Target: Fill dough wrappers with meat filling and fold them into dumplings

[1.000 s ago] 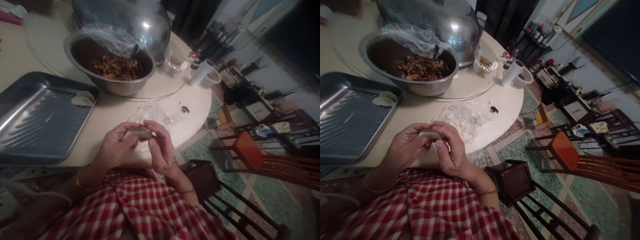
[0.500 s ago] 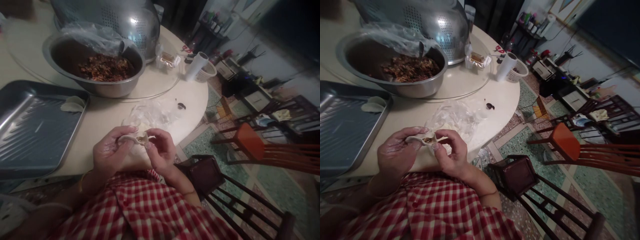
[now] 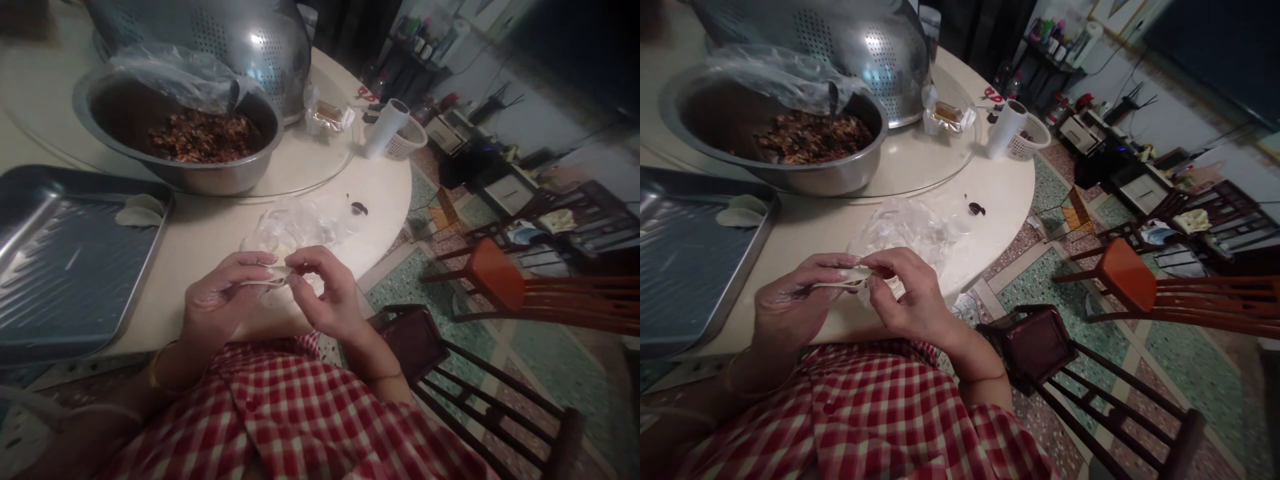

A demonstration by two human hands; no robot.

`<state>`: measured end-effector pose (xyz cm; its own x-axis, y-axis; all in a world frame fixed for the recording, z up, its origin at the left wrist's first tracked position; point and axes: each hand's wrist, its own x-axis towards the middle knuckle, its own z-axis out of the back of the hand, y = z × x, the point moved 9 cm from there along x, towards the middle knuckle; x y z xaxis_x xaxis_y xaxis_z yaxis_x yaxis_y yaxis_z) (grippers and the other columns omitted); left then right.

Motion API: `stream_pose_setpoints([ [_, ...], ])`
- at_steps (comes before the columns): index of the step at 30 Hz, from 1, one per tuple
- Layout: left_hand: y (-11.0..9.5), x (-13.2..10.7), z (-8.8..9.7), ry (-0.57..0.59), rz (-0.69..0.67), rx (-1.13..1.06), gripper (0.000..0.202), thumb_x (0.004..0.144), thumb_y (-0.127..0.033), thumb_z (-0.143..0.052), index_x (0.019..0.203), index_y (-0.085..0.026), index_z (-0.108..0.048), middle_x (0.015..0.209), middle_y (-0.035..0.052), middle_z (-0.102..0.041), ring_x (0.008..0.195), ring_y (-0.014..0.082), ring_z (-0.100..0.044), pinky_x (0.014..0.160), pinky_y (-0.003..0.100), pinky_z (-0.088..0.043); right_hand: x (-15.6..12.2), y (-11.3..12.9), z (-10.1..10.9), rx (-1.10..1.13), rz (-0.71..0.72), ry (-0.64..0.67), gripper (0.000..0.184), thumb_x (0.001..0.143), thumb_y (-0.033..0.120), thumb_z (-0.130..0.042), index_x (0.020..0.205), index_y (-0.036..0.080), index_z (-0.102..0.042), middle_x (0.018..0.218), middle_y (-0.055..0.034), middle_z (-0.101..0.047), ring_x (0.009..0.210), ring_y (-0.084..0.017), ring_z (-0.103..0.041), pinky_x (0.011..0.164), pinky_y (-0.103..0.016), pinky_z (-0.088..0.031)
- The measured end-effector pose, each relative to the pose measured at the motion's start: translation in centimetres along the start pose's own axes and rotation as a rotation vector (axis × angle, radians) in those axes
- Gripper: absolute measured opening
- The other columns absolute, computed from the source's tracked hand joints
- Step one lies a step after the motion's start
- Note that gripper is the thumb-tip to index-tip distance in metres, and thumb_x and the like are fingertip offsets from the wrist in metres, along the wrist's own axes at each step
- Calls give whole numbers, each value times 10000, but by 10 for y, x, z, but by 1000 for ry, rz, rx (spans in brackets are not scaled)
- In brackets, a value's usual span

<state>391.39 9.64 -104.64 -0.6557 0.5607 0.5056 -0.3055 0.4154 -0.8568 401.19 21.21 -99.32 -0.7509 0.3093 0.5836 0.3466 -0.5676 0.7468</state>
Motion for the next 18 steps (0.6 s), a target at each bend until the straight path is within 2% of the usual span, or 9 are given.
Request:
stream_pose_setpoints([
  [4, 5, 0, 0, -13, 90, -70, 267, 834, -96, -662, 942, -317, -765, 1028, 19, -734, 976, 167, -680, 682, 221, -587, 2, 6, 2, -54, 31, 42, 203, 865, 120, -591, 1042, 217, -606, 927, -11, -663, 835, -113, -623, 760, -272, -557],
  [7, 3, 0, -2, -12, 95, -77, 227, 835, -122, -668, 938, -299, -766, 1020, 21, -744, 975, 164, -688, 716, 219, -595, 3, 10, 3, -84, 69, 64, 187, 875, 105, -574, 1025, 211, -609, 922, -22, -670, 889, -126, -635, 804, -283, -559],
  [11, 15, -3, 3, -91, 240, -68, 106, 791, -230, -740, 897, -241, -746, 972, 45, -759, 889, 196, -720, 668, 252, -612, 2, 15, 1, -144, 118, 126, 239, 877, 86, -544, 1075, 208, -596, 994, -59, -663, 984, -154, -633, 854, -314, -567],
  [14, 21, -4, 2, -89, 302, -90, 154, 749, -304, -786, 860, -223, -716, 974, 62, -759, 882, 219, -728, 638, 260, -611, 3, 16, -3, -206, 143, 175, 290, 871, 81, -532, 1127, 209, -577, 1046, -79, -656, 1012, -172, -624, 860, -342, -570],
  [18, 18, -3, -2, -37, 301, -97, 143, 758, -279, -783, 859, -214, -704, 981, 63, -758, 851, 196, -729, 617, 226, -601, 4, 17, -2, -173, 180, 98, 229, 884, 91, -533, 1064, 217, -597, 943, -31, -694, 894, -142, -647, 816, -319, -562],
])
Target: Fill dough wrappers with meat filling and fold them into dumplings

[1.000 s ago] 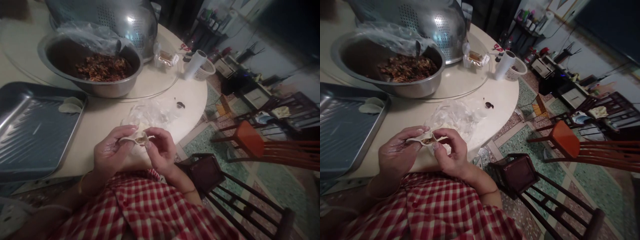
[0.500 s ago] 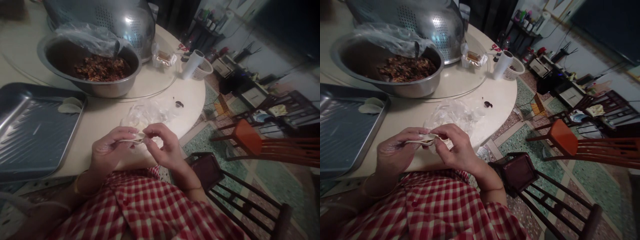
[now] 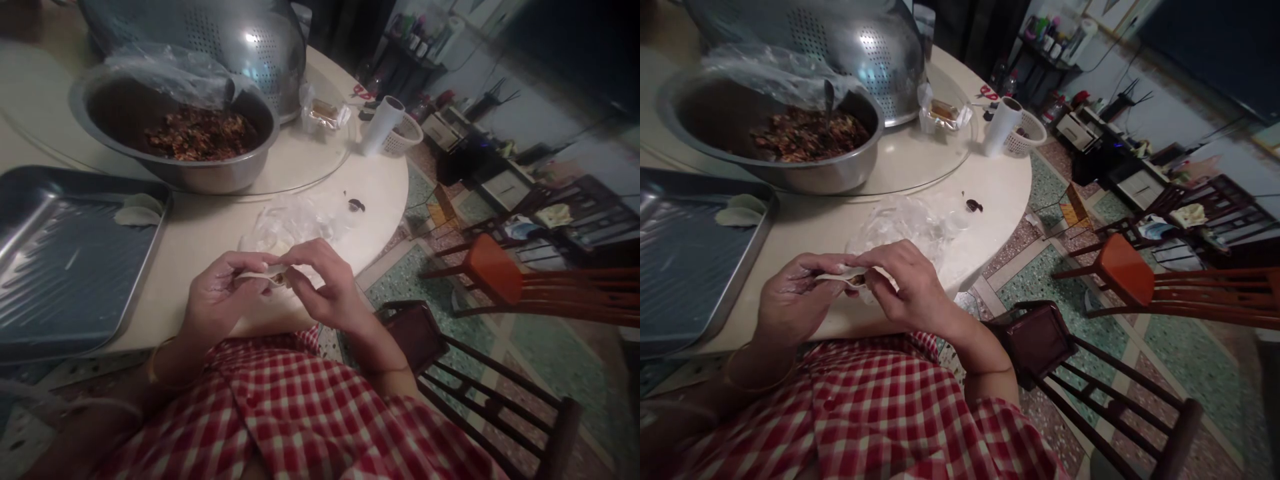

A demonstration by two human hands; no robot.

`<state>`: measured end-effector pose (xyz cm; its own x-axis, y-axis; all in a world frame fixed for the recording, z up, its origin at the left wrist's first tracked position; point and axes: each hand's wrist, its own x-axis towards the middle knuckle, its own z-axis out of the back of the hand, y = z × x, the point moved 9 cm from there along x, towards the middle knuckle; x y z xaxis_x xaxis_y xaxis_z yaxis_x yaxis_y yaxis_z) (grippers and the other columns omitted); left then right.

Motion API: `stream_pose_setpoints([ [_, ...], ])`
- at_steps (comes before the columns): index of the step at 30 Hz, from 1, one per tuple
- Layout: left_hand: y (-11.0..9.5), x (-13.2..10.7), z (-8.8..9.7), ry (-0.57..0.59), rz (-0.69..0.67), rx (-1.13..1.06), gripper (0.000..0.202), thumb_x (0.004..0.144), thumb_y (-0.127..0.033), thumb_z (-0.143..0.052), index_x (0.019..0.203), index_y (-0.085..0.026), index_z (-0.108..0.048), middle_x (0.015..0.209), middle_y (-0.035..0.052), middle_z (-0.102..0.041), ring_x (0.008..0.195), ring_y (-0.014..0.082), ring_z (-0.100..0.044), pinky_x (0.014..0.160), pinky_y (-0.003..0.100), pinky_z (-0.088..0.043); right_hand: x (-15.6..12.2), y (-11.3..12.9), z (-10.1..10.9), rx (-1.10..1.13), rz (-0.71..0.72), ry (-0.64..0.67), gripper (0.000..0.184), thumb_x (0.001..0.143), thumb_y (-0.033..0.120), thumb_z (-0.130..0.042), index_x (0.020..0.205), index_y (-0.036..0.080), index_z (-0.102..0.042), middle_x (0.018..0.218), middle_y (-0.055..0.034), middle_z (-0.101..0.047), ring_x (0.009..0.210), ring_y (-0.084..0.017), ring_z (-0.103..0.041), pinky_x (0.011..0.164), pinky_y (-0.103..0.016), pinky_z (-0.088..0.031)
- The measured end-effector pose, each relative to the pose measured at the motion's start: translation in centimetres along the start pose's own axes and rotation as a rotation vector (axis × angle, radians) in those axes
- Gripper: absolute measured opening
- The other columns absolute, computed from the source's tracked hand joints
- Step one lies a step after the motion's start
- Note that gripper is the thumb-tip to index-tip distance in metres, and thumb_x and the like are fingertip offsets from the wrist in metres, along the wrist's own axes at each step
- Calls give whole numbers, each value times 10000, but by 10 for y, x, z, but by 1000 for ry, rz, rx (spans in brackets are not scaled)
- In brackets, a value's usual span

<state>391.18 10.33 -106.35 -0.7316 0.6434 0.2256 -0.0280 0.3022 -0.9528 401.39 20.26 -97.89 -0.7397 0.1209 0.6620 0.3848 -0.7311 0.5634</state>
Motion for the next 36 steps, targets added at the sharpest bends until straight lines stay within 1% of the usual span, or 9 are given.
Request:
stream_pose_setpoints([
  [7, -1, -3, -3, -15, 46, 30, 102, 774, -193, -751, 862, -212, -702, 1014, 50, -750, 873, 169, -717, 639, 202, -592, -7, -26, -6, 179, -225, -124, 96, 901, 201, -548, 980, 216, -601, 847, -6, -668, 759, -114, -647, 688, -265, -562],
  [12, 8, 2, -2, 10, 93, -68, 146, 753, -306, -791, 830, -226, -696, 970, 49, -755, 704, 157, -705, 545, 224, -571, -6, -2, 5, 63, -10, -122, 201, 863, 135, -540, 1018, 232, -625, 1024, -60, -657, 996, -187, -638, 852, -383, -556],
  [16, 11, 2, -1, 10, 116, -91, 171, 752, -349, -794, 830, -234, -693, 971, 48, -752, 687, 150, -688, 571, 245, -568, -11, 8, 6, -96, 82, -92, 249, 822, 164, -543, 1021, 268, -650, 1140, -61, -616, 1088, -233, -595, 917, -459, -515],
  [21, 7, -1, 1, 7, 71, -62, 108, 783, -324, -771, 848, -266, -706, 1032, 30, -751, 931, 191, -710, 772, 286, -586, -14, 8, -2, -168, 120, -62, 231, 828, 194, -549, 1019, 250, -665, 1161, -76, -614, 1130, -236, -574, 971, -464, -479],
  [24, 4, -2, 3, -6, 47, -12, 103, 780, -319, -769, 829, -254, -708, 1035, 44, -755, 990, 217, -706, 855, 340, -582, -15, 5, -5, -170, 121, -68, 228, 831, 204, -547, 1011, 261, -674, 1191, -69, -614, 1156, -239, -564, 984, -473, -464],
  [27, 1, -3, 2, -3, 8, 16, 75, 786, -283, -759, 827, -240, -713, 1059, 56, -756, 1010, 225, -708, 847, 334, -591, -16, -2, -10, -158, 65, -32, 209, 838, 236, -559, 1004, 265, -682, 1251, -68, -602, 1190, -244, -546, 1006, -484, -446],
  [31, -4, -3, 0, 23, -55, -4, 74, 813, -185, -726, 857, -245, -721, 1071, 29, -760, 1023, 179, -710, 840, 248, -587, -17, -7, -14, -108, 28, 6, 193, 854, 239, -561, 1005, 253, -680, 1267, -75, -604, 1204, -239, -542, 1012, -485, -441],
  [34, 1, -3, 1, 9, 15, -32, 43, 816, -244, -734, 842, -228, -703, 1068, 46, -761, 926, 186, -734, 748, 257, -614, -17, -7, -9, -50, 20, -34, 174, 868, 228, -555, 995, 246, -672, 1216, -80, -629, 1177, -220, -573, 992, -457, -468],
  [36, 6, -3, 1, -10, 89, -56, 123, 798, -313, -754, 827, -216, -683, 1061, 64, -760, 871, 203, -740, 682, 280, -627, -17, -7, -2, -8, 4, -95, 168, 874, 216, -551, 995, 237, -666, 1177, -86, -640, 1160, -206, -589, 971, -430, -491],
])
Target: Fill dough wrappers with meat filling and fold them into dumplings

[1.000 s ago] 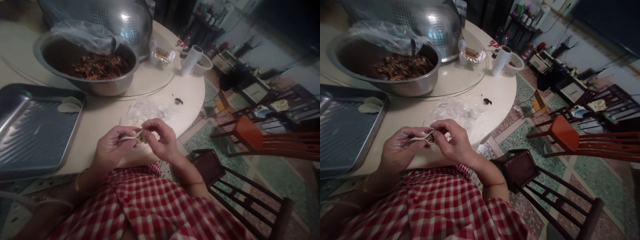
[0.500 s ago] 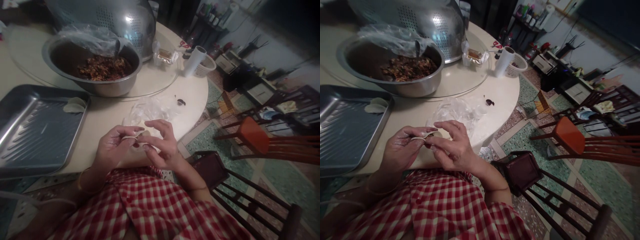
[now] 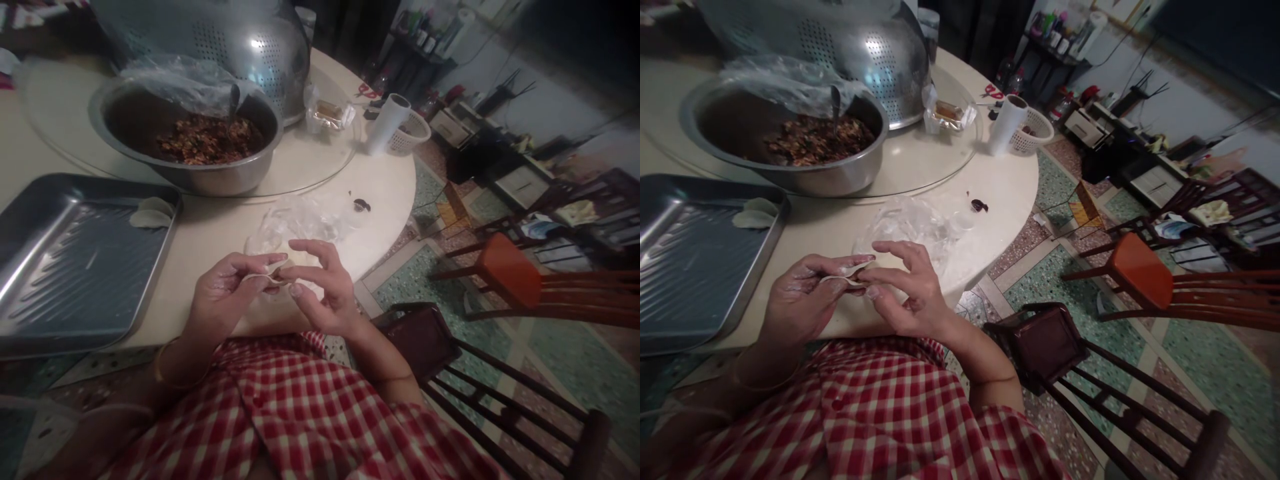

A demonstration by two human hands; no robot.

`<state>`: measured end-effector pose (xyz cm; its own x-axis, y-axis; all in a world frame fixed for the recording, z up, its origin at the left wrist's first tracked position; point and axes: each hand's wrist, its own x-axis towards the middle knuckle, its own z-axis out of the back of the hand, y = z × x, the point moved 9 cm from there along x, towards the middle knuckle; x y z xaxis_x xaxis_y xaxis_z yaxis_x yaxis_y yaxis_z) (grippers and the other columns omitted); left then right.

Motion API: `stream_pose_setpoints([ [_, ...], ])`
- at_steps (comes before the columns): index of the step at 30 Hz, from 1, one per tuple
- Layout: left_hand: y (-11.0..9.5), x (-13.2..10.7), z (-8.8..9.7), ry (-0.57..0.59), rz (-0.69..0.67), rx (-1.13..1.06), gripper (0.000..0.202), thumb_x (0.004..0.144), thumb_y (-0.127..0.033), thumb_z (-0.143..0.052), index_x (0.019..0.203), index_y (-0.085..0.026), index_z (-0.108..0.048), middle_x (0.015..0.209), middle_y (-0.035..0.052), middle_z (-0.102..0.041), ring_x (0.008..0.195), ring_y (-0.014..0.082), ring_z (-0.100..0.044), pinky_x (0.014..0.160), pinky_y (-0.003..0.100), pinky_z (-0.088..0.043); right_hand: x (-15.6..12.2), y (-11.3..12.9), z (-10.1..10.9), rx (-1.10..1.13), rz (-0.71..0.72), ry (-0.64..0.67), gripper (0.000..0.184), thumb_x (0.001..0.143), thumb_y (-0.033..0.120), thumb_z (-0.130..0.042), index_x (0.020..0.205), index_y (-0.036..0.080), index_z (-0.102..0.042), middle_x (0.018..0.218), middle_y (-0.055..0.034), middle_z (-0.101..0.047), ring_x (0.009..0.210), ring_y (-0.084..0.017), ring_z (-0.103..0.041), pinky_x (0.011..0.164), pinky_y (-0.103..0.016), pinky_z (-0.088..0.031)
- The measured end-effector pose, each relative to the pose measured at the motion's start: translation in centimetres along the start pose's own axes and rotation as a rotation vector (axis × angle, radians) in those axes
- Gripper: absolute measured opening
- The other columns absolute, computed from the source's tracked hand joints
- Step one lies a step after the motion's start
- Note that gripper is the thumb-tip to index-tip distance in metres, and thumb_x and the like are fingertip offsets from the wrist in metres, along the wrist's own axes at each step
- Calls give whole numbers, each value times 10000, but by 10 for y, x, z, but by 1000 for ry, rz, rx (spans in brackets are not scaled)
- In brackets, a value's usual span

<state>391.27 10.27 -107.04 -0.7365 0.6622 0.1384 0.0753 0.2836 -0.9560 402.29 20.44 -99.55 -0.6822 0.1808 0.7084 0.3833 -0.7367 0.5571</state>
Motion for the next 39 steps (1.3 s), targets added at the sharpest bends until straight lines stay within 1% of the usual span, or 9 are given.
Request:
stream_pose_setpoints([
  [3, 1, 1, -1, -12, 33, -35, 166, 779, -343, -773, 819, -221, -667, 1035, 53, -764, 876, 206, -737, 685, 290, -626, -1, 1, 4, -10, -3, -49, 169, 874, 220, -553, 999, 223, -667, 1178, -98, -635, 1149, -204, -594, 963, -423, -499],
  [9, -2, 2, -6, 24, 1, -8, 172, 776, -312, -775, 872, -224, -661, 1028, 63, -763, 927, 207, -732, 752, 284, -603, -2, 8, -6, -96, 73, 13, 186, 882, 261, -544, 999, 230, -684, 1232, -94, -625, 1171, -225, -578, 996, -468, -473],
  [11, 1, 3, -7, 46, 34, -25, 182, 781, -304, -770, 900, -229, -655, 1057, 68, -759, 910, 206, -735, 737, 281, -607, -2, 6, -4, -60, 48, 3, 186, 890, 267, -540, 993, 227, -689, 1221, -91, -634, 1154, -220, -587, 988, -458, -479],
  [15, 6, 3, -9, 74, 87, -73, 209, 754, -277, -791, 904, -226, -655, 1094, 77, -749, 933, 215, -732, 709, 263, -605, -2, -4, 10, 35, -55, -86, 161, 900, 256, -550, 989, 238, -682, 1124, -71, -666, 1072, -195, -618, 938, -414, -512],
  [18, 6, 2, -12, 101, 94, -49, 184, 768, -264, -773, 902, -214, -658, 1117, 82, -739, 992, 229, -716, 768, 293, -602, -1, -13, 15, 74, -144, -115, 116, 879, 237, -604, 969, 241, -676, 1051, -58, -670, 1018, -181, -623, 906, -384, -525],
  [23, 0, 1, -11, 130, -16, 92, 59, 817, -188, -703, 851, -210, -660, 1149, 57, -720, 1111, 210, -661, 875, 294, -565, 1, -20, 8, 128, -218, -37, 133, 830, 204, -648, 958, 241, -641, 949, -29, -655, 973, -173, -614, 897, -368, -518],
  [28, -8, 1, -13, 184, -163, 197, 160, 825, -88, -661, 875, -239, -678, 1092, 4, -710, 1071, 125, -648, 916, 209, -512, 3, -21, 4, 72, -218, 11, 109, 843, 180, -636, 939, 224, -660, 891, -25, -630, 921, -166, -592, 854, -356, -497],
  [34, -9, 3, -16, 159, -139, 172, 245, 801, -69, -674, 952, -262, -679, 1027, -22, -727, 994, 99, -675, 868, 171, -527, 2, -24, 3, 64, -223, -6, 46, 865, 188, -625, 871, 206, -667, 868, -25, -642, 899, -155, -601, 835, -337, -499],
  [39, -11, 3, -18, 206, -188, 196, 204, 811, -55, -651, 895, -241, -667, 1045, -8, -721, 1027, 103, -667, 893, 175, -517, 0, -28, 2, 84, -250, -22, 43, 868, 192, -609, 861, 217, -643, 853, -14, -638, 889, -152, -603, 838, -336, -500],
])
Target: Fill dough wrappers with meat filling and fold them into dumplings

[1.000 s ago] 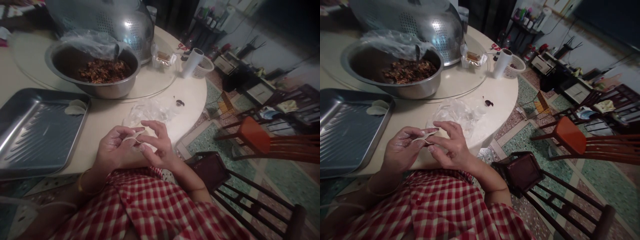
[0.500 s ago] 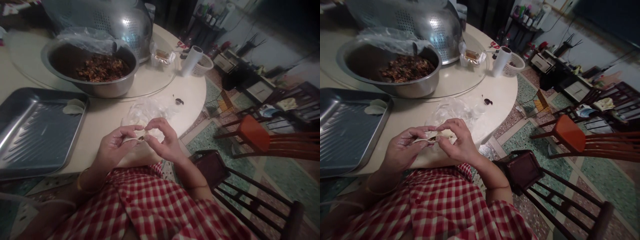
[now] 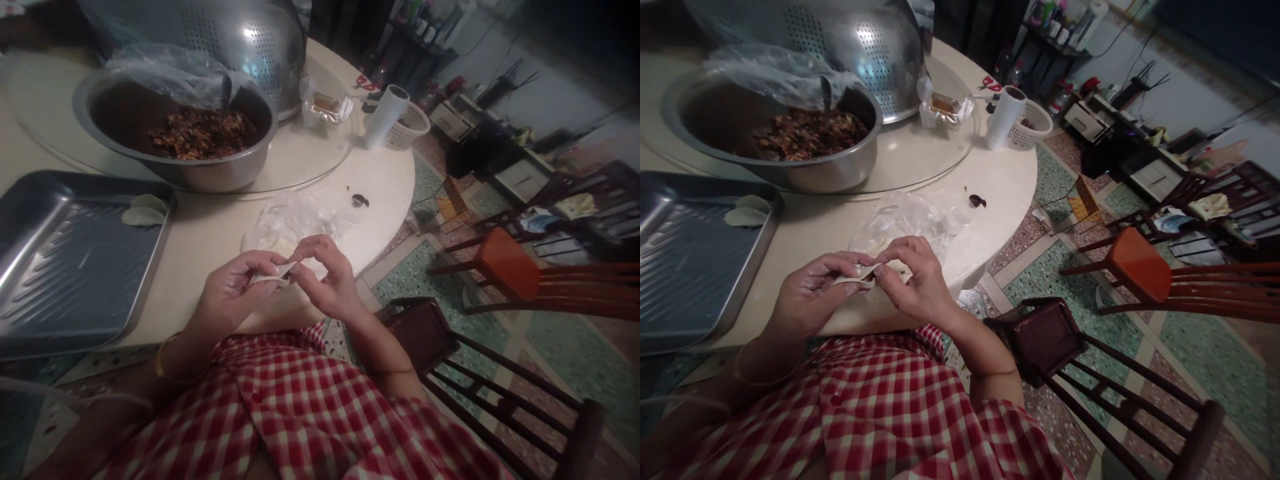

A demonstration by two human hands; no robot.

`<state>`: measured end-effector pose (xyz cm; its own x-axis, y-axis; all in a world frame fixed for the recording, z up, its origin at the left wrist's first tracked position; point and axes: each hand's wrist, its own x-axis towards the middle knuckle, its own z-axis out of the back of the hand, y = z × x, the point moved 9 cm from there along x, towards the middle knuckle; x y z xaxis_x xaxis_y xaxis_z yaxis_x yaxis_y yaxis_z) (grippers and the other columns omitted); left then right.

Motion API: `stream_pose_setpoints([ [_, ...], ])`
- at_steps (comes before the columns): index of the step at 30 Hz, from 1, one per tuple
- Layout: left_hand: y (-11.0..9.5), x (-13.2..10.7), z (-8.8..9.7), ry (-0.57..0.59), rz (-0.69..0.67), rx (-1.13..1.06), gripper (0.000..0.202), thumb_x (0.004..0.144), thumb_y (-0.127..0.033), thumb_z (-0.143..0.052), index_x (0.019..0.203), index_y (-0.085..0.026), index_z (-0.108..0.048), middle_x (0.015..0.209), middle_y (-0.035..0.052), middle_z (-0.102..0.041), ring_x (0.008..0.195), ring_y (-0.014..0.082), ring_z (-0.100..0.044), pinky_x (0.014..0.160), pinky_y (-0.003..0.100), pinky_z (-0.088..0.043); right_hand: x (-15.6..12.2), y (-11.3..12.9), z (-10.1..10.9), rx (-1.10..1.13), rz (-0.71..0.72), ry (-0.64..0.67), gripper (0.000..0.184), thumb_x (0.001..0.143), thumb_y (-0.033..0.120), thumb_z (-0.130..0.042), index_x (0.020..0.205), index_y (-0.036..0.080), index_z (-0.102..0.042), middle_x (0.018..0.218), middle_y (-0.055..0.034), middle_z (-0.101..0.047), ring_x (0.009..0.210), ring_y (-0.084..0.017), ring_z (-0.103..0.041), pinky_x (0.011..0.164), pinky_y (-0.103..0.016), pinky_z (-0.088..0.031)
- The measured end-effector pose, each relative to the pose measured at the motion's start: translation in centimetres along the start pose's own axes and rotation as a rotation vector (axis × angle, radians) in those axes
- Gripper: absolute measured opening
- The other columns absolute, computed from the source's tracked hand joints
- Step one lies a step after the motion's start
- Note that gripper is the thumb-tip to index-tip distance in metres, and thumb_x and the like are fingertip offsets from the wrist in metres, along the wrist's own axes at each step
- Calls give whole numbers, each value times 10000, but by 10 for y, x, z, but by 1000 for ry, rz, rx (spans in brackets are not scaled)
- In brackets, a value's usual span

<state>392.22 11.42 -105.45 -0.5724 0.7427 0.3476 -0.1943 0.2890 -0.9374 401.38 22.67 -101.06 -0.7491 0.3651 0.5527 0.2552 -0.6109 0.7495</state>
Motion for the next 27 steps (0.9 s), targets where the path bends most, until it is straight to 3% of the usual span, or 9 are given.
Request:
stream_pose_setpoints([
  [7, -9, 3, -3, 17, -59, 65, 145, 811, -70, -628, 849, -208, -650, 985, 26, -695, 960, 129, -667, 839, 218, -540, 1, 8, -4, -29, 50, 54, 30, 853, 185, -637, 855, 202, -661, 845, -21, -620, 880, -154, -570, 811, -326, -485],
  [16, 1, -1, 1, -32, 67, 49, 74, 833, -137, -620, 848, -209, -613, 929, 18, -693, 867, 136, -673, 702, 221, -571, -4, 24, -5, -50, 165, 151, 180, 850, 112, -532, 950, 200, -653, 928, -44, -602, 923, -168, -531, 833, -356, -465],
  [22, 0, -1, 1, -83, 133, 101, 65, 805, -193, -652, 869, -200, -643, 873, 18, -708, 797, 141, -688, 690, 240, -584, -8, 31, -5, -137, 238, 109, 134, 863, 259, -624, 962, 172, -639, 935, -66, -610, 924, -195, -538, 824, -383, -460],
  [27, -8, 1, -1, -89, 48, 175, 36, 820, -176, -620, 830, -188, -653, 855, 27, -708, 817, 139, -687, 717, 237, -584, -17, 34, -6, -322, 337, -12, 85, 863, 197, -614, 945, 195, -636, 894, -53, -628, 886, -193, -547, 831, -393, -454],
])
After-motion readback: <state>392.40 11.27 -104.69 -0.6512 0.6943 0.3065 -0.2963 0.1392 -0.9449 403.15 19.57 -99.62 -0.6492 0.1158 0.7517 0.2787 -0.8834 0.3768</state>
